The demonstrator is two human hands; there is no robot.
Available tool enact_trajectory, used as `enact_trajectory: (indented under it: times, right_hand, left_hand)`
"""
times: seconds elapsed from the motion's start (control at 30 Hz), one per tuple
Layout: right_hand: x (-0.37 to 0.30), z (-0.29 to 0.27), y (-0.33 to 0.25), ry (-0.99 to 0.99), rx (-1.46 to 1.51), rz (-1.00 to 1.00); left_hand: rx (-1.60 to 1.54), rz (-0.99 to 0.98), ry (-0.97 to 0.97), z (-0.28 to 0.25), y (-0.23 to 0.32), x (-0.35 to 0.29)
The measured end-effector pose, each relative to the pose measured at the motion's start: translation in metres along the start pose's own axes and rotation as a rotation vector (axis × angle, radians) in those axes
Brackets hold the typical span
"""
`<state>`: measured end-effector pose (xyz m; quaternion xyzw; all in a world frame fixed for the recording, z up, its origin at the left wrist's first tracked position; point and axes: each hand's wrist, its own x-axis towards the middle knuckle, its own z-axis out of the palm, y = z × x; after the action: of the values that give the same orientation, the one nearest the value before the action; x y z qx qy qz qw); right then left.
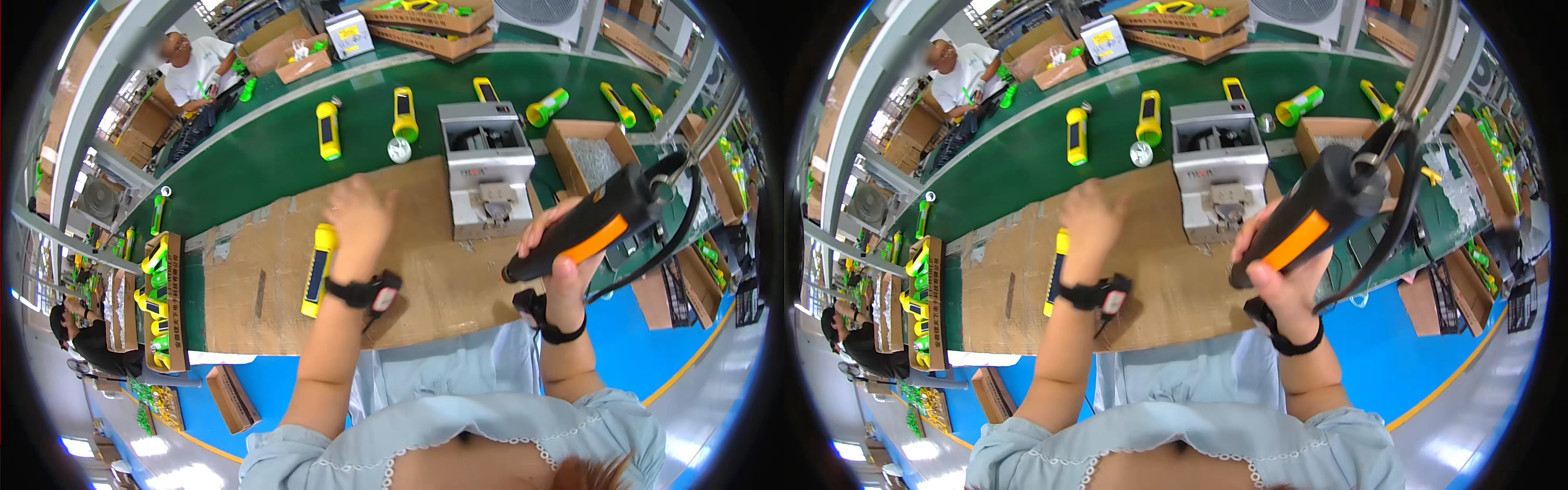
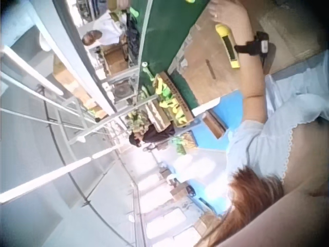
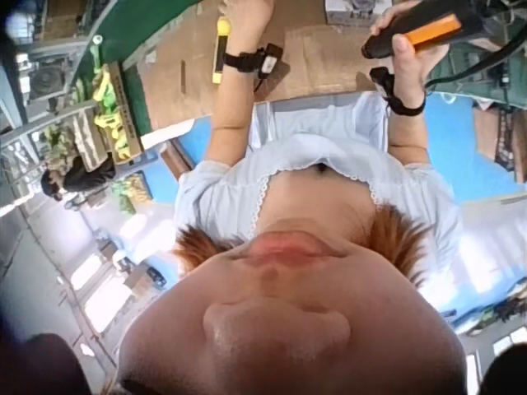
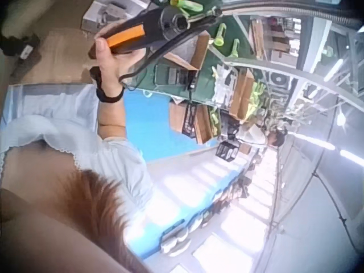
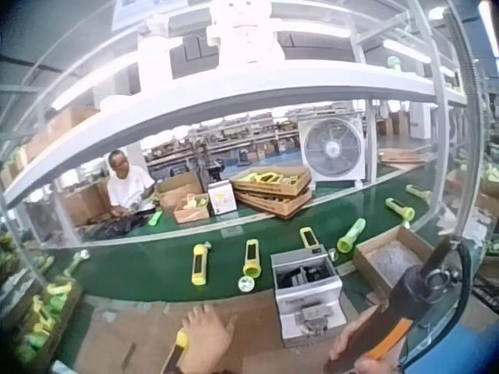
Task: Assembling components of solar-powered flashlights using an electric screwdriver.
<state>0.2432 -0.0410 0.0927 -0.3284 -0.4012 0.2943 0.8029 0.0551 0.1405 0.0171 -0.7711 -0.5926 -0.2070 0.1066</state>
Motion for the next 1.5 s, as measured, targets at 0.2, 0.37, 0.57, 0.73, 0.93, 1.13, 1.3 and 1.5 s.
enact_trajectory:
  times: [0.2,0.37,0.57,0.73,0.93,1.13,1.3,1.5]
  right_hand:
    - [0.037,-0.030,0.012,0.008,-0.037,-0.290]
    - [0.060,-0.016,0.024,-0.032,-0.011,-0.431]
    - [0.070,-0.012,0.036,-0.038,-0.432,-0.417]
    - [0.071,0.004,0.026,-0.091,-0.374,-0.293]
    - [0.013,0.009,0.023,-0.155,-0.007,-0.067]
    - [-0.028,0.013,0.030,-0.152,-0.049,-0.115]
    - [-0.030,0.017,0.032,-0.142,-0.066,-0.069]
    - [-0.035,0.015,0.053,-0.183,-0.008,-0.024]
  left_hand:
    - [-0.028,-0.137,-0.193,-0.045,-0.083,-0.085]
    - [-0.338,-0.047,-0.511,-0.079,-0.061,-0.122]
    - [-0.890,-0.001,-0.711,-0.090,-0.022,-0.151]
    - [-0.437,0.509,-0.188,-0.087,-0.005,-0.125]
    - [-0.496,0.541,-0.160,-0.024,0.022,-0.128]
    - [-0.430,0.443,-0.115,-0.017,0.029,-0.127]
    - [-0.451,0.436,-0.110,-0.016,0.029,-0.130]
    - [-0.437,0.428,-0.097,-0.014,0.031,-0.133]
